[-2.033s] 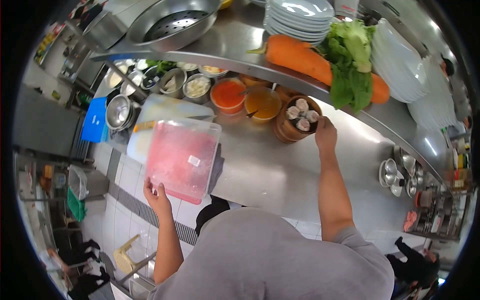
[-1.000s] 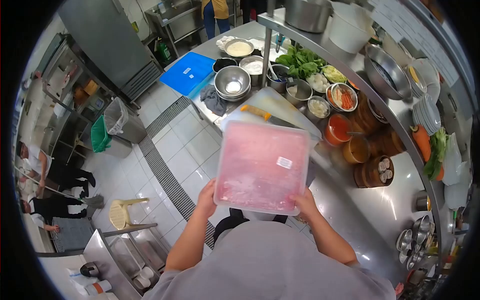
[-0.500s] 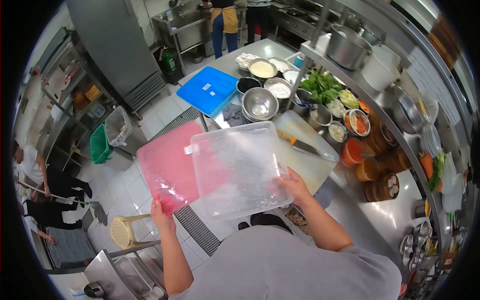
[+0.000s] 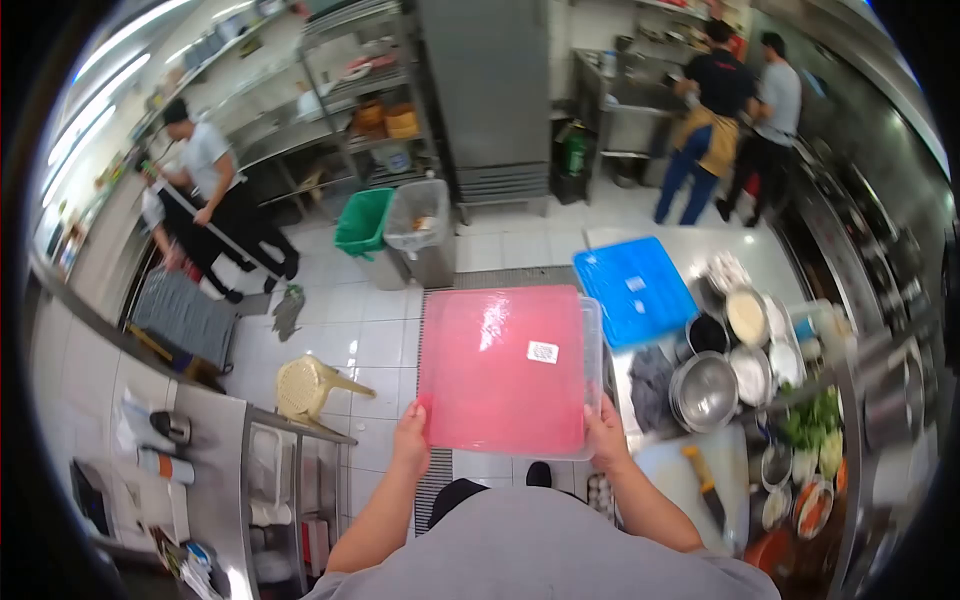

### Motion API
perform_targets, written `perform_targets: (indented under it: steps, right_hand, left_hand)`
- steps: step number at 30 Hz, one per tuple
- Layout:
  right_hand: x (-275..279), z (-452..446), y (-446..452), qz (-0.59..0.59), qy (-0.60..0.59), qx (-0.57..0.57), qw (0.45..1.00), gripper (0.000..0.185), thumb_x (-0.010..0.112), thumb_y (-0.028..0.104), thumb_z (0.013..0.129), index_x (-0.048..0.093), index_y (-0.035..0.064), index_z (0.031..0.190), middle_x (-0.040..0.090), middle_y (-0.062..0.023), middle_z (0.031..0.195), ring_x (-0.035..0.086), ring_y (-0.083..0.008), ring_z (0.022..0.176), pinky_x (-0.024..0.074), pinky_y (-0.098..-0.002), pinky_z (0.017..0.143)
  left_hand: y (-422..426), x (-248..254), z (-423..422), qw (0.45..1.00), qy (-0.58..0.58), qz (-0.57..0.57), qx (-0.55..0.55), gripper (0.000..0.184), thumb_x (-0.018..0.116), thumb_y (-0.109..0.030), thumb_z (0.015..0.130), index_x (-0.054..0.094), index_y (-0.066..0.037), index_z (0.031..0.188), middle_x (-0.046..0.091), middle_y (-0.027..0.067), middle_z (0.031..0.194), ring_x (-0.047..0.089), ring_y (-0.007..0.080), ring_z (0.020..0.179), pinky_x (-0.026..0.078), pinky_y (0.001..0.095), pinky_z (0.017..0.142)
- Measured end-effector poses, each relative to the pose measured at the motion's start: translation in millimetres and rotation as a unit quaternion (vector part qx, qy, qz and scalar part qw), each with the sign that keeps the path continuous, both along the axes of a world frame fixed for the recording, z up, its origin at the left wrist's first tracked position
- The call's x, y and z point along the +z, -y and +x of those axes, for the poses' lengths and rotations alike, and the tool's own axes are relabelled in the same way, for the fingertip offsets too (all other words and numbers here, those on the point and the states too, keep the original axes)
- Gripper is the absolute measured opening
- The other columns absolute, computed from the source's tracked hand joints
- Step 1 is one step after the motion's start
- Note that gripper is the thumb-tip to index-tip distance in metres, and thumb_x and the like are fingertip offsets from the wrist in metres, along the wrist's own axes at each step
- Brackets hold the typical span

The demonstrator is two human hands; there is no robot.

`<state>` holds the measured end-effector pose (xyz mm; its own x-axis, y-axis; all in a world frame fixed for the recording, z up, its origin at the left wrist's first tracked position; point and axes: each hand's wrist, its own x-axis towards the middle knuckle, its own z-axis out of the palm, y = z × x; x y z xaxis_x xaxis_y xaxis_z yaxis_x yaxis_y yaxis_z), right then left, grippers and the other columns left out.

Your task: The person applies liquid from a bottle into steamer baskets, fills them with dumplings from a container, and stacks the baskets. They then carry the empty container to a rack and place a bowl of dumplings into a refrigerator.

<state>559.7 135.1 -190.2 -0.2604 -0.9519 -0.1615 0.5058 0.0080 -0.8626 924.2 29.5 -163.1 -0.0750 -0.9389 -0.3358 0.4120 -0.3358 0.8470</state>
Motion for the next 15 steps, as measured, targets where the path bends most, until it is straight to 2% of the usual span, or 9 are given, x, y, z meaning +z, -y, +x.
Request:
perform_targets:
  steps: [2, 3, 4, 5, 7, 9, 11, 13, 15]
  right_hand:
    - [16.7, 10.6, 55.2, -0.014, 0.019, 0.056, 0.998, 0.061, 0.060, 0.018, 0.111, 0.036, 0.0096, 0.166, 0.065, -0.0085, 0.142, 0.066, -0.0169, 0.124, 0.0558, -0.0356, 0.104]
    - [23.5, 14.5, 81.8, -0.021, 0.042, 0.086, 0.995, 0.063, 0.060, 0.021, 0.112, 0.034, 0.0095, 0.168, 0.066, -0.0071, 0.140, 0.066, -0.0146, 0.122, 0.0551, -0.0330, 0.104]
    - [23.6, 21.6, 108.5, -0.041, 0.038, 0.118, 0.991, 0.066, 0.060, 0.026, 0.112, 0.031, 0.0090, 0.169, 0.060, -0.0081, 0.149, 0.059, -0.0178, 0.134, 0.0488, -0.0386, 0.114]
    - [23.2, 28.7, 132.6, -0.042, 0.035, 0.137, 0.989, 0.066, 0.060, 0.026, 0.112, 0.031, 0.0090, 0.169, 0.060, -0.0081, 0.149, 0.059, -0.0178, 0.134, 0.0488, -0.0386, 0.114]
    - [50.0, 55.1, 180.2, -0.057, 0.058, 0.196, 0.977, 0.070, 0.060, 0.032, 0.112, 0.028, 0.0068, 0.170, 0.053, -0.0086, 0.156, 0.053, -0.0218, 0.141, 0.0410, -0.0422, 0.121]
    - [58.1, 71.5, 230.1, -0.051, 0.061, 0.250, 0.965, 0.072, 0.061, 0.031, 0.111, 0.027, 0.0056, 0.170, 0.050, -0.0091, 0.159, 0.049, -0.0228, 0.145, 0.0380, -0.0431, 0.123]
    - [71.0, 90.0, 270.1, -0.048, 0.064, 0.300, 0.950, 0.074, 0.062, 0.030, 0.111, 0.025, 0.0044, 0.170, 0.047, -0.0095, 0.162, 0.045, -0.0238, 0.149, 0.0351, -0.0440, 0.125]
    - [97.1, 102.4, 300.7, -0.087, -0.194, 0.326, 0.921, 0.073, 0.064, 0.023, 0.109, 0.028, 0.0027, 0.169, 0.048, -0.0107, 0.161, 0.047, -0.0230, 0.147, 0.0370, -0.0423, 0.123]
    - [84.2, 103.9, 333.0, -0.080, -0.204, 0.316, 0.923, 0.071, 0.065, 0.020, 0.108, 0.030, 0.0021, 0.167, 0.049, -0.0114, 0.160, 0.048, -0.0223, 0.146, 0.0375, -0.0416, 0.122]
  left_hand:
    - [5.5, 4.6, 0.9, 0.999, -0.034, -0.002, 0.012, 0.046, 0.042, -0.024, 0.118, 0.045, -0.005, 0.160, 0.060, 0.0098, 0.149, 0.061, 0.0228, 0.133, 0.055, 0.0418, 0.108]
    - [8.5, 18.0, 5.4, 0.999, -0.037, -0.007, 0.033, 0.046, 0.042, -0.024, 0.118, 0.045, -0.005, 0.160, 0.060, 0.0098, 0.149, 0.061, 0.0228, 0.133, 0.055, 0.0418, 0.108]
    - [7.9, 36.7, 10.5, 1.000, -0.026, 0.010, 0.011, 0.049, 0.040, -0.024, 0.118, 0.038, -0.005, 0.164, 0.053, 0.0105, 0.156, 0.057, 0.0241, 0.139, 0.051, 0.0427, 0.113]
    - [12.1, 45.2, 15.7, 0.999, -0.015, 0.028, -0.012, 0.053, 0.038, -0.024, 0.119, 0.031, -0.006, 0.168, 0.045, 0.0111, 0.164, 0.052, 0.0254, 0.144, 0.048, 0.0437, 0.117]
    - [26.5, 31.4, 33.4, 0.999, -0.005, 0.002, 0.036, 0.054, 0.037, -0.025, 0.119, 0.028, -0.006, 0.169, 0.042, 0.0112, 0.166, 0.052, 0.0255, 0.145, 0.045, 0.0430, 0.119]
    - [47.5, 17.2, 49.7, 0.997, 0.009, -0.023, 0.078, 0.055, 0.036, -0.026, 0.119, 0.026, -0.006, 0.170, 0.039, 0.0112, 0.168, 0.052, 0.0256, 0.145, 0.043, 0.0423, 0.121]
    - [77.6, 9.5, 66.5, 0.964, 0.180, -0.143, 0.131, 0.057, 0.037, -0.032, 0.119, 0.029, -0.003, 0.168, 0.044, 0.0118, 0.165, 0.049, 0.0241, 0.147, 0.042, 0.0399, 0.121]
    - [112.7, 5.8, 76.4, 0.964, 0.169, -0.130, 0.156, 0.056, 0.039, -0.033, 0.119, 0.035, -0.002, 0.166, 0.050, 0.0105, 0.160, 0.052, 0.0212, 0.143, 0.042, 0.0374, 0.120]
    - [151.9, -1.8, 86.8, 0.965, 0.158, -0.119, 0.171, 0.055, 0.042, -0.033, 0.119, 0.040, -0.002, 0.163, 0.056, 0.0092, 0.154, 0.054, 0.0184, 0.140, 0.042, 0.0349, 0.119]
